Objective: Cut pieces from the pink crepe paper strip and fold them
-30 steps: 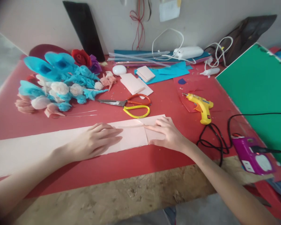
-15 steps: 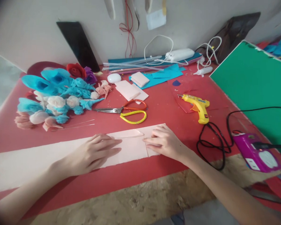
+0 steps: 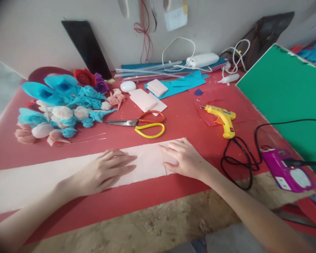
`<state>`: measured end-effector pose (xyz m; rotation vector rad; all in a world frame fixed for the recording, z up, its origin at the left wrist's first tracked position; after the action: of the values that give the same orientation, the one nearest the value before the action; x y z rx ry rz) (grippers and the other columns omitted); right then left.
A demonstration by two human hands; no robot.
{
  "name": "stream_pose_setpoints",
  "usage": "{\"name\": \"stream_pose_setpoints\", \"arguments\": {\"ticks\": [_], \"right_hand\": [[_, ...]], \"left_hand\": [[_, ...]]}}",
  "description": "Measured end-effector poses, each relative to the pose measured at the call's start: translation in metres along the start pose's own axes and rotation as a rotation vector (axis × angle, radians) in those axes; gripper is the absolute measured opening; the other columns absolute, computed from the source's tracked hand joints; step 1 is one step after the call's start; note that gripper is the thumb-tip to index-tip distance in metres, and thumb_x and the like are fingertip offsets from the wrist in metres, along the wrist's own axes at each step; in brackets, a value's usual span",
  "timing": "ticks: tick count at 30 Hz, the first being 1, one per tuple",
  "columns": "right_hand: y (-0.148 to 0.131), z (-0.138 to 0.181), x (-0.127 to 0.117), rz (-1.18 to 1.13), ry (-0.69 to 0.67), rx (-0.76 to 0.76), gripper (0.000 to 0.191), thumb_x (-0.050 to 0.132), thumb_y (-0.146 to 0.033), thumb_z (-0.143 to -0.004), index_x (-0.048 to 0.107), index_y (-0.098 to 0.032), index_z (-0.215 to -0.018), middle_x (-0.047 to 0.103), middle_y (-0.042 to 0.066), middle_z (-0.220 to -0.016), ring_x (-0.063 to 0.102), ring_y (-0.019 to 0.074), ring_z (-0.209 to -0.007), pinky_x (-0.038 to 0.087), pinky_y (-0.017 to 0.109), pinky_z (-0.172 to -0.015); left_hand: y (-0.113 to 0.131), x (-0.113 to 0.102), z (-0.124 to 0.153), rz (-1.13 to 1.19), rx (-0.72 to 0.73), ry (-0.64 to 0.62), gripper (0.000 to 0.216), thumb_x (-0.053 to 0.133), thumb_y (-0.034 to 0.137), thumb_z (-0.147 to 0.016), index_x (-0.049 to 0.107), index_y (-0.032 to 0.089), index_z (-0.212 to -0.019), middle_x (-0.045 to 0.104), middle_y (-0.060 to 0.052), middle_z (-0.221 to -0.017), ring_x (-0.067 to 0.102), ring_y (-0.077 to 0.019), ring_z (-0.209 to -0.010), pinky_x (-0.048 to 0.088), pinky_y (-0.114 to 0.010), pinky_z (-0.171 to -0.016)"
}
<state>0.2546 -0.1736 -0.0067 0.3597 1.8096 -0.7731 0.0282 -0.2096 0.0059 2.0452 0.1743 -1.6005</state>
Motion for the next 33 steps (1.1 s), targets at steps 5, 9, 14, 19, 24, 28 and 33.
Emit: {"name": "stream_pose_setpoints", "arguments": {"ticks": [5,9,14,19,24,28,33], "right_hand": [[0.003,0.0,-0.001,-0.025,0.039,0.005,0.038,0.052,-0.032,-0.086,0.057,-0.013,-0.118,0.066,0.008,-0.092,0.06,0.019,-0.09,0.04,0.033,-0.079],[0.012,-0.003,-0.006,-0.192,0.087,0.188,0.029,0.047,-0.029,-0.087,0.059,-0.018,-0.11,0.06,0.001,-0.071,0.051,0.0117,-0.061,0.041,0.027,-0.067],[0.015,-0.023,-0.004,-0.407,-0.126,0.369,0.034,0.048,-0.023,-0.08,0.056,-0.019,-0.113,0.039,-0.007,-0.058,0.037,0.0087,-0.052,0.032,0.021,-0.054],[0.008,-0.052,-0.002,-0.413,-0.441,0.282,0.042,0.045,-0.007,-0.067,0.056,-0.018,-0.106,0.03,-0.01,-0.052,0.03,0.0072,-0.048,0.027,0.021,-0.054],[0.008,-0.063,-0.006,-0.379,-0.565,0.229,0.037,0.042,-0.006,-0.061,0.057,-0.019,-0.092,0.03,-0.01,-0.05,0.03,0.007,-0.046,0.026,0.022,-0.054],[0.008,-0.065,-0.012,-0.191,-0.571,0.188,0.027,0.046,-0.014,-0.065,0.059,-0.022,-0.087,0.042,-0.007,-0.053,0.037,0.0082,-0.048,0.025,0.023,-0.055],[0.005,-0.067,-0.019,-0.079,-0.525,0.123,0.022,0.046,-0.022,-0.07,0.059,-0.023,-0.087,0.051,-0.006,-0.057,0.042,0.0089,-0.048,0.026,0.024,-0.056]], "left_hand": [[0.0,0.0,0.001,-0.005,-0.001,0.006,0.039,0.04,0.014,-0.087,0.05,0.018,-0.125,0.051,-0.009,-0.134,0.046,-0.024,-0.112,0.041,-0.04,-0.094],[0.0,0.0,0.002,-0.002,0.001,0.011,0.039,0.041,0.013,-0.087,0.049,0.018,-0.125,0.05,-0.009,-0.135,0.045,-0.0245,-0.112,0.041,-0.041,-0.094],[0.0,0.001,0.001,-0.007,0.001,0.014,0.039,0.041,0.013,-0.087,0.049,0.018,-0.125,0.05,-0.008,-0.135,0.045,-0.024,-0.111,0.041,-0.04,-0.093],[0.002,-0.001,0.001,-0.011,0.005,0.018,0.039,0.041,0.011,-0.086,0.05,0.017,-0.124,0.05,-0.009,-0.134,0.045,-0.0245,-0.11,0.04,-0.04,-0.093],[0.001,0.0,0.001,-0.009,-0.005,0.014,0.039,0.041,0.012,-0.086,0.051,0.017,-0.123,0.051,-0.008,-0.134,0.046,-0.0249,-0.112,0.04,-0.041,-0.094],[0.0,0.001,0.002,-0.007,-0.004,0.009,0.039,0.041,0.012,-0.086,0.052,0.017,-0.123,0.051,-0.009,-0.134,0.046,-0.0249,-0.112,0.04,-0.041,-0.094],[0.0,0.0,0.001,-0.006,-0.005,0.018,0.039,0.041,0.012,-0.085,0.052,0.018,-0.122,0.051,-0.009,-0.134,0.046,-0.0245,-0.112,0.041,-0.041,-0.093]]}}
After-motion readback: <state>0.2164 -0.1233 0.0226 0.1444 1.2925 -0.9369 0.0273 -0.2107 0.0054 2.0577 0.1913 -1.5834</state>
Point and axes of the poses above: each hand's wrist, its own z-axis away from the middle knuckle, its own x-axis out of the palm, y = z × x, the point moved 5 cm from there along -z, towards the middle knuckle
